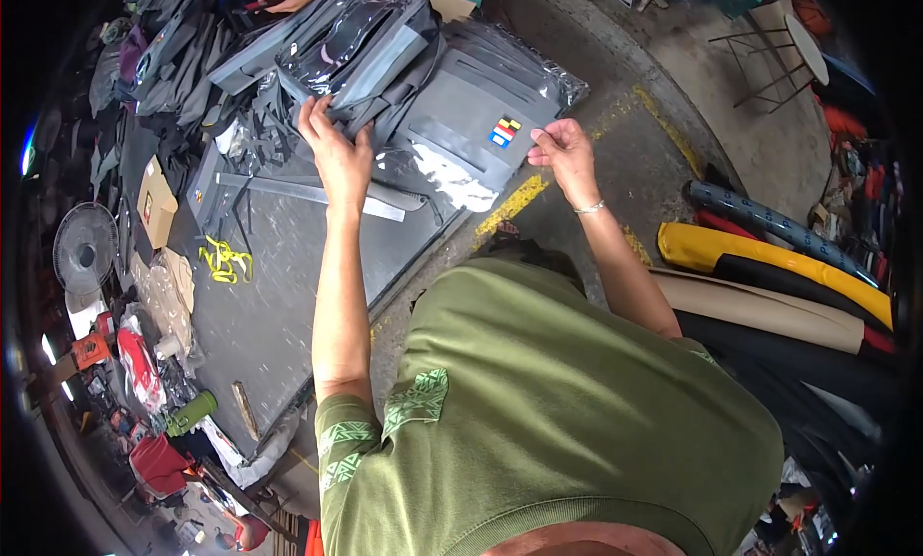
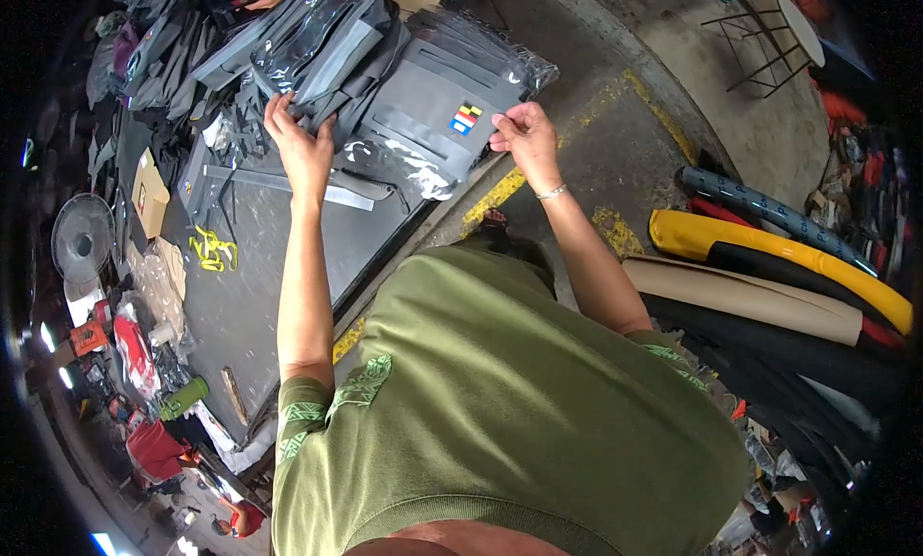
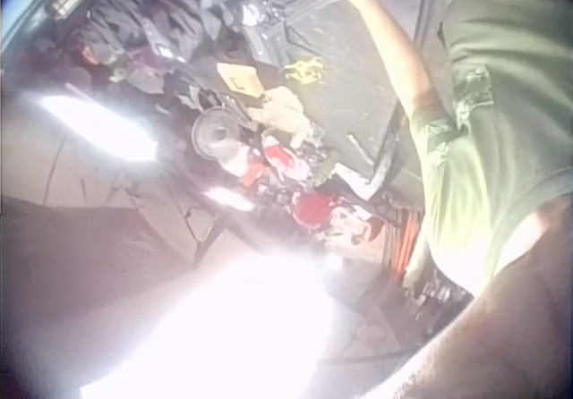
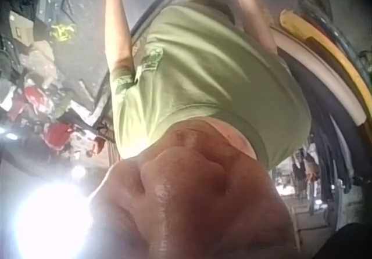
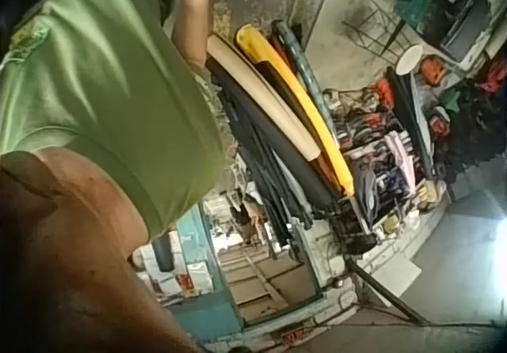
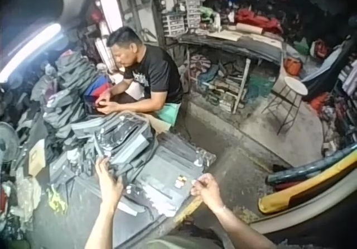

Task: The recorder uses a utility knife and a metal ruler to trim excess fabric from grey textile panels on a workbench.

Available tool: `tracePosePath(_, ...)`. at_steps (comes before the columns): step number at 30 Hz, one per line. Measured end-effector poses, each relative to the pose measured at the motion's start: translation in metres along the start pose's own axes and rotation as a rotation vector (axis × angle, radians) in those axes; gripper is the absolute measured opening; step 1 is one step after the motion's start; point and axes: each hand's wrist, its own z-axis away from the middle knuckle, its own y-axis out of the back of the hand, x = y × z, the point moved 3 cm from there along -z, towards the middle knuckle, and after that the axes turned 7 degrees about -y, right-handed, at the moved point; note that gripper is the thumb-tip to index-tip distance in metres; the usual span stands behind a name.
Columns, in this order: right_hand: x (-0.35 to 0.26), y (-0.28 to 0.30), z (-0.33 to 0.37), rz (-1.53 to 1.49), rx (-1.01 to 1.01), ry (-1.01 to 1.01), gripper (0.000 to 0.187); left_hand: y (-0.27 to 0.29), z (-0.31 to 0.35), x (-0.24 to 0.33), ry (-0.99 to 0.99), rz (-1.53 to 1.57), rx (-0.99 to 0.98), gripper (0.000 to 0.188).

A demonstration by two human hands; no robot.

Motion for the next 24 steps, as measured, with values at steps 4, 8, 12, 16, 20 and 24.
tracePosePath(4, 0.003, -0.005, -0.002, 0.019, -0.034, -0.027, 0.021, 0.002, -0.002, -0.001, -0.064, -0.062, 0.019, 0.072)
tracePosePath(8, 0.005, -0.003, 0.001, 0.010, -0.015, -0.044, 0.022, -0.005, 0.012, -0.003, 0.018, -0.016, -0.064, 0.076)
tracePosePath(12, 0.010, -0.003, 0.006, 0.016, -0.054, -0.084, 0.025, -0.006, 0.022, -0.012, 0.018, 0.025, -0.087, 0.086)
tracePosePath(16, 0.007, -0.006, 0.014, 0.066, -0.083, -0.188, 0.025, 0.005, 0.033, -0.016, -0.106, -0.072, 0.067, 0.093)
tracePosePath(20, 0.008, 0.002, 0.013, 0.188, 0.004, -0.033, 0.023, 0.013, 0.054, -0.017, -0.045, -0.051, 0.110, 0.087)
tracePosePath(24, -0.007, 0.003, 0.011, 0.191, 0.032, 0.048, 0.027, 0.017, 0.088, -0.034, 0.052, -0.071, 0.077, 0.084)
